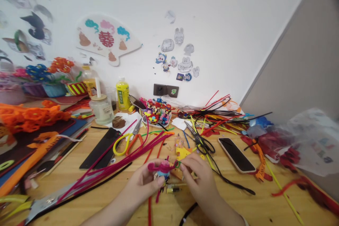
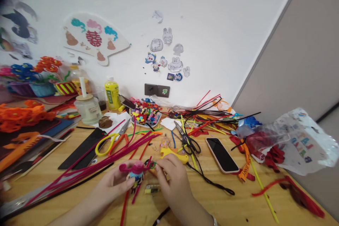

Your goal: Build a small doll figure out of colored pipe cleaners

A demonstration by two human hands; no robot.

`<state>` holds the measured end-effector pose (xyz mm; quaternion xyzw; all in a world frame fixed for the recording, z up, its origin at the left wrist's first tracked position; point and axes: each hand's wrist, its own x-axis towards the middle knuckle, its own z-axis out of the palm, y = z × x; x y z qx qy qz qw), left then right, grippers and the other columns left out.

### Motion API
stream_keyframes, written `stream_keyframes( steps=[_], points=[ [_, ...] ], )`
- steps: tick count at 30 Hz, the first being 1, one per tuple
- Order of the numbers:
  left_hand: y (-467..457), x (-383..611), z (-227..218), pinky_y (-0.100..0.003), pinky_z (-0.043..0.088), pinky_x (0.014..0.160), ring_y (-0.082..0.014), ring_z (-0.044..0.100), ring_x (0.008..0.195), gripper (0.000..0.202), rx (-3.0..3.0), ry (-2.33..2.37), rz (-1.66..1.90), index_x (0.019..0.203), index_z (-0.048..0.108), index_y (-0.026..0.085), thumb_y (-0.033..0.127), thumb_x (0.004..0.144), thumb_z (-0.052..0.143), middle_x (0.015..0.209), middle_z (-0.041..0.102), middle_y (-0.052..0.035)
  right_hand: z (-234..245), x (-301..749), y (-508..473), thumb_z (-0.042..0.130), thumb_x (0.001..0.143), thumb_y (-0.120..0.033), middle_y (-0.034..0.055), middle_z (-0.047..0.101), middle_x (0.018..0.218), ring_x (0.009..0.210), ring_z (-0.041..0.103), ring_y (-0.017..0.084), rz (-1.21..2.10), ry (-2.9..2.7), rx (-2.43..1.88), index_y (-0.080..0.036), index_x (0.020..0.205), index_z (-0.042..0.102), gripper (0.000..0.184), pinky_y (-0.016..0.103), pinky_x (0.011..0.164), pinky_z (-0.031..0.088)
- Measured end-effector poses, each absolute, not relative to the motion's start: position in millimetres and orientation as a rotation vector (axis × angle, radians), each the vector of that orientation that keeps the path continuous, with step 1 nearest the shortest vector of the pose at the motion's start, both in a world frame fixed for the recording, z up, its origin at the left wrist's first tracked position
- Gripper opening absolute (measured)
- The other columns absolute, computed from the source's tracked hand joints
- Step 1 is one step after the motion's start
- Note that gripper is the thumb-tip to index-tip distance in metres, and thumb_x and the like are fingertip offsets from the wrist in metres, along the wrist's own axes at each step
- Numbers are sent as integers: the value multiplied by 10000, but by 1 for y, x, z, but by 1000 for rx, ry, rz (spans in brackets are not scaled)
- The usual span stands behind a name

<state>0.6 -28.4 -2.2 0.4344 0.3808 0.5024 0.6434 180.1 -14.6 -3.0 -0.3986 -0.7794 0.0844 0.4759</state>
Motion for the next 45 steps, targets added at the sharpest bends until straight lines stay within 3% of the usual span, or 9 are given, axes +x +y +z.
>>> stream_keyframes(
  steps=[5,17,29,45],
  points=[
    [-31,1,6,-371,383,958,-277,577,1048,313,958,884,1115,881,717,207,337,600,765,970,725,-67,-2,179,-15,464,847,-168,22,580,664,637,544,146,230,-1891,-968,-188,707,584,186,248,579,428],
    [-32,-1,7,-387,343,993,-270,579,1038,325,918,794,1058,915,713,214,324,613,760,1028,711,-66,-4,180,-15,469,846,-166,22,584,653,628,546,146,207,-1883,-940,-185,713,588,179,247,571,436],
    [-34,-2,10,-368,369,949,-265,590,1011,293,863,715,1013,925,705,210,297,647,737,1007,714,-58,-3,179,-19,512,800,-129,38,660,765,687,603,154,261,-1816,-940,-194,866,606,133,232,588,465],
    [-32,-7,-4,-348,390,860,-258,598,980,332,836,793,942,910,696,220,321,603,773,954,722,-62,-1,176,-20,519,803,-184,8,584,634,607,551,141,371,-1756,-930,-191,707,569,108,226,542,419]
  ],
)
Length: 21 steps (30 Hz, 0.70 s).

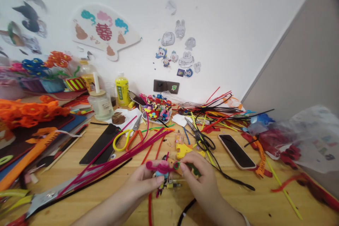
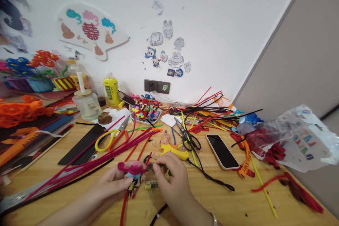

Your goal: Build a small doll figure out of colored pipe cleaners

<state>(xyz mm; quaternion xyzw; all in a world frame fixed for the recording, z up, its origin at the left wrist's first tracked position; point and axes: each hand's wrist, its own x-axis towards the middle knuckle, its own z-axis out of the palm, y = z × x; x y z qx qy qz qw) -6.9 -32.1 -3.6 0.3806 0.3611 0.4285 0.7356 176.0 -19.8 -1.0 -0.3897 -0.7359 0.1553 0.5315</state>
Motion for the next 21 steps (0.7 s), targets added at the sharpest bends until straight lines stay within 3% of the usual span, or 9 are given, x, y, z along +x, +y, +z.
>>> stream_keyframes(
  steps=[9,17,21],
  points=[
    [-37,-5,7,-305,395,886,-192,625,886,253,795,671,936,896,711,220,248,647,747,911,723,-39,-1,175,-21,523,773,-179,0,565,624,601,543,135,444,-1703,-989,-186,676,550,101,215,537,419],
    [-37,-4,7,-358,364,923,-244,608,962,294,766,701,933,893,705,215,280,613,765,904,724,-59,0,173,-21,514,764,-200,-7,551,587,554,525,126,546,-1679,-1023,-181,641,542,127,210,508,422],
    [-37,-4,7,-394,333,958,-281,571,1041,309,804,695,953,912,700,218,287,616,757,988,704,-68,-1,173,-22,522,755,-204,-6,551,585,559,528,129,563,-1666,-1039,-181,635,542,124,216,509,424]
  ],
)
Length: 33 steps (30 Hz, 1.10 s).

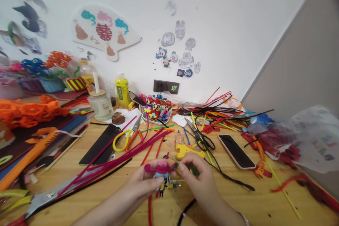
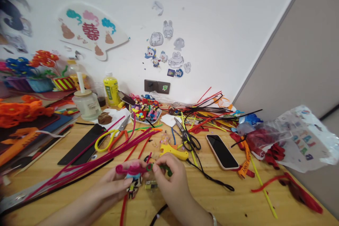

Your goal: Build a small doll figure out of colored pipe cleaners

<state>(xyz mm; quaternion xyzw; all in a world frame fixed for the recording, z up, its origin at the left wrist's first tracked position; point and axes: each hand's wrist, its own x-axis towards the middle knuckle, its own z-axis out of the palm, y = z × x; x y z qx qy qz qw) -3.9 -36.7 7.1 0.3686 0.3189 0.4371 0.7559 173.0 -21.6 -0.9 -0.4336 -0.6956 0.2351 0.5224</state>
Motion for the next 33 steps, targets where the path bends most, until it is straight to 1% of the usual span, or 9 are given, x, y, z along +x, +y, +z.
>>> stream_keyframes(
  steps=[3,6,12,18,22,26,33],
  points=[
    [-37,-4,9,-392,316,975,-290,530,1098,334,833,692,947,936,695,220,291,616,754,1052,681,-70,-1,173,-22,520,757,-205,-8,548,581,556,525,129,565,-1672,-1041,-183,633,541,128,217,505,423],
    [-36,-5,10,-384,321,969,-282,527,1095,341,864,682,920,959,687,221,298,631,741,1061,675,-70,1,173,-22,518,759,-204,-7,550,581,555,525,130,557,-1688,-1034,-181,629,542,134,220,509,423],
    [-33,-6,5,-357,332,952,-254,554,1048,313,908,649,895,984,670,221,266,676,702,1053,664,-56,1,173,-22,515,753,-191,-7,548,584,560,524,132,543,-1696,-1027,-183,629,535,125,223,512,419],
    [-34,-7,7,-357,318,937,-266,533,1056,365,930,662,857,1025,650,210,280,670,698,999,672,-69,-1,174,-23,512,746,-179,-4,550,598,580,528,133,576,-1704,-1006,-184,643,535,105,227,522,420],
    [-36,-7,8,-341,336,877,-262,535,1002,392,954,679,853,1015,651,214,295,636,714,988,659,-58,1,173,-24,505,739,-169,-9,540,589,563,516,128,586,-1700,-975,-189,638,528,105,222,506,412],
    [-36,-8,7,-305,338,793,-236,533,935,416,947,666,834,1000,640,225,311,601,722,925,653,-43,2,172,-24,503,734,-166,-9,543,584,562,517,131,569,-1716,-973,-190,632,530,108,226,509,407],
    [-33,-7,6,-273,325,697,-211,535,834,409,913,620,788,992,614,221,265,592,689,841,637,-31,0,173,-25,496,729,-151,-5,547,590,566,520,137,555,-1738,-974,-189,632,533,111,232,516,405]
  ],
)
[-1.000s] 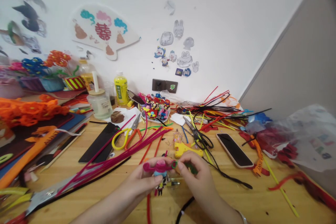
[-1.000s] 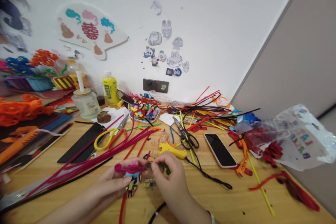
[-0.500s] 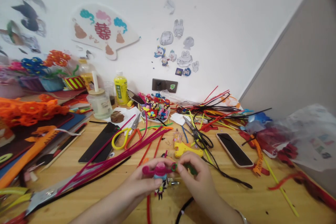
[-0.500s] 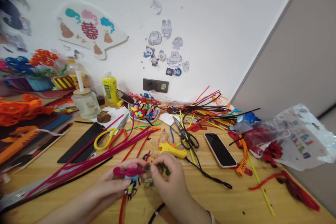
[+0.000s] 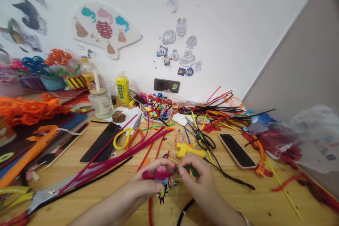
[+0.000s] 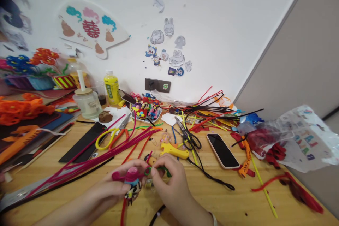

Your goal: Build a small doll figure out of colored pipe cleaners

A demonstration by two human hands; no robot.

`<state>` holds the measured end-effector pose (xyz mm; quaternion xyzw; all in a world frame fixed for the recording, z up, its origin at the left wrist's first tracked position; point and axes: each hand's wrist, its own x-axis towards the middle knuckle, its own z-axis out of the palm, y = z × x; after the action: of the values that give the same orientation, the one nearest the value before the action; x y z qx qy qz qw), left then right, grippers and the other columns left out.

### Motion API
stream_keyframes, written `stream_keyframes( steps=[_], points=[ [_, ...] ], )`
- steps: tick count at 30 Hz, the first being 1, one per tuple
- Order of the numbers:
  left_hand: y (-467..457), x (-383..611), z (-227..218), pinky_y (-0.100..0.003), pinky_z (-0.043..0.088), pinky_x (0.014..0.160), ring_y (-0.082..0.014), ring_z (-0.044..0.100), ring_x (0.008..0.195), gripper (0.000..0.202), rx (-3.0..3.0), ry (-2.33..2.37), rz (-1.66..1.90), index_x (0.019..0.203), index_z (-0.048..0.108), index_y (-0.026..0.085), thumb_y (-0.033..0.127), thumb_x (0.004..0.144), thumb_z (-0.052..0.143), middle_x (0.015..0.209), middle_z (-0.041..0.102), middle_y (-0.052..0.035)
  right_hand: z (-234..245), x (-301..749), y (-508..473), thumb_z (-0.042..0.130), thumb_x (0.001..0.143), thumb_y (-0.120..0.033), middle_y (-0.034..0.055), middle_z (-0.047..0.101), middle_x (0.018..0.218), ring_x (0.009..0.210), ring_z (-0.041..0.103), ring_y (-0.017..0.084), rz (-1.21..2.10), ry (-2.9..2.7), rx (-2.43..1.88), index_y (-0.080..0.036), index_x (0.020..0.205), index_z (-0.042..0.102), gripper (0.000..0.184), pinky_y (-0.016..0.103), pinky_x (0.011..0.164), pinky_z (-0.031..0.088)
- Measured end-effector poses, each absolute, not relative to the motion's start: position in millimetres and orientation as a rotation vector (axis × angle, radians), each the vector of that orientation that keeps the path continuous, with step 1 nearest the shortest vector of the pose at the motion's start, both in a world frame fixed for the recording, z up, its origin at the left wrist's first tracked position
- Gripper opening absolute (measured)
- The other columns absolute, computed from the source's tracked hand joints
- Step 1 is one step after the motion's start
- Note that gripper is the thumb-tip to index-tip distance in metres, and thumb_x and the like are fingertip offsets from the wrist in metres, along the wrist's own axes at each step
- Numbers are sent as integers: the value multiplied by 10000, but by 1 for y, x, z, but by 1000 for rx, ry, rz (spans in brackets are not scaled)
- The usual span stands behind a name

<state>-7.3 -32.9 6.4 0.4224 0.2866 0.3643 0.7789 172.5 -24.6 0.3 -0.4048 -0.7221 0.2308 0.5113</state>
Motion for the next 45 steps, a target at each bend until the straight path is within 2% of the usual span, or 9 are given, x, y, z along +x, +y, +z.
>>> stream_keyframes(
  steps=[17,23,27,30,32,35,37,41,45],
  points=[
    [-33,-6,7,-246,363,712,-177,554,825,350,894,607,812,959,635,213,196,611,668,862,647,-15,-2,173,-24,507,751,-166,-2,560,608,589,527,138,547,-1752,-964,-193,654,553,111,233,529,410],
    [-33,-2,10,-293,401,812,-201,591,902,304,730,715,1005,932,653,214,199,632,705,901,670,-24,2,184,-15,489,818,-274,50,632,867,764,582,164,643,-1706,-983,-194,924,604,175,267,678,467],
    [-30,-3,15,-311,421,841,-217,598,948,256,652,861,1116,878,666,203,201,627,717,937,689,-32,3,198,1,426,861,-328,52,636,873,795,588,175,603,-1540,-1083,-194,911,596,222,287,707,475],
    [-27,-6,15,-317,447,814,-216,621,916,262,637,855,1154,914,654,198,215,658,704,949,698,-47,-3,205,12,505,808,-268,39,647,782,716,601,184,594,-1699,-1215,-191,823,607,129,290,639,478],
    [-25,-8,13,-282,461,758,-185,636,849,263,634,865,1174,935,645,200,211,677,698,919,702,-40,-8,209,16,577,732,-195,48,654,779,730,599,210,501,-1910,-1324,-190,786,622,70,320,659,473],
    [-22,-11,7,-249,464,703,-158,633,792,265,657,878,1184,944,641,202,204,686,697,889,700,-31,-13,216,20,609,676,-131,98,648,929,897,566,267,300,-2055,-1476,-170,919,627,247,394,804,437],
    [-20,-12,3,-260,472,710,-165,630,805,275,663,863,1184,950,641,204,196,681,698,905,697,-32,-13,219,21,593,676,-112,106,624,1011,979,528,271,227,-2084,-1536,-162,1009,602,338,396,871,402],
    [-17,-13,-1,-284,482,723,-172,628,806,281,667,817,1170,988,639,195,183,709,667,915,697,-47,-14,223,27,535,683,-76,86,612,1032,1014,509,243,234,-2153,-1583,-164,1028,594,361,346,892,393],
    [-16,-14,1,-279,491,698,-168,629,776,268,664,825,1188,989,642,179,174,721,647,884,706,-54,-18,237,41,488,722,-69,108,612,1044,1021,514,247,101,-2037,-1682,-147,1031,594,337,346,906,378]
  ],
)
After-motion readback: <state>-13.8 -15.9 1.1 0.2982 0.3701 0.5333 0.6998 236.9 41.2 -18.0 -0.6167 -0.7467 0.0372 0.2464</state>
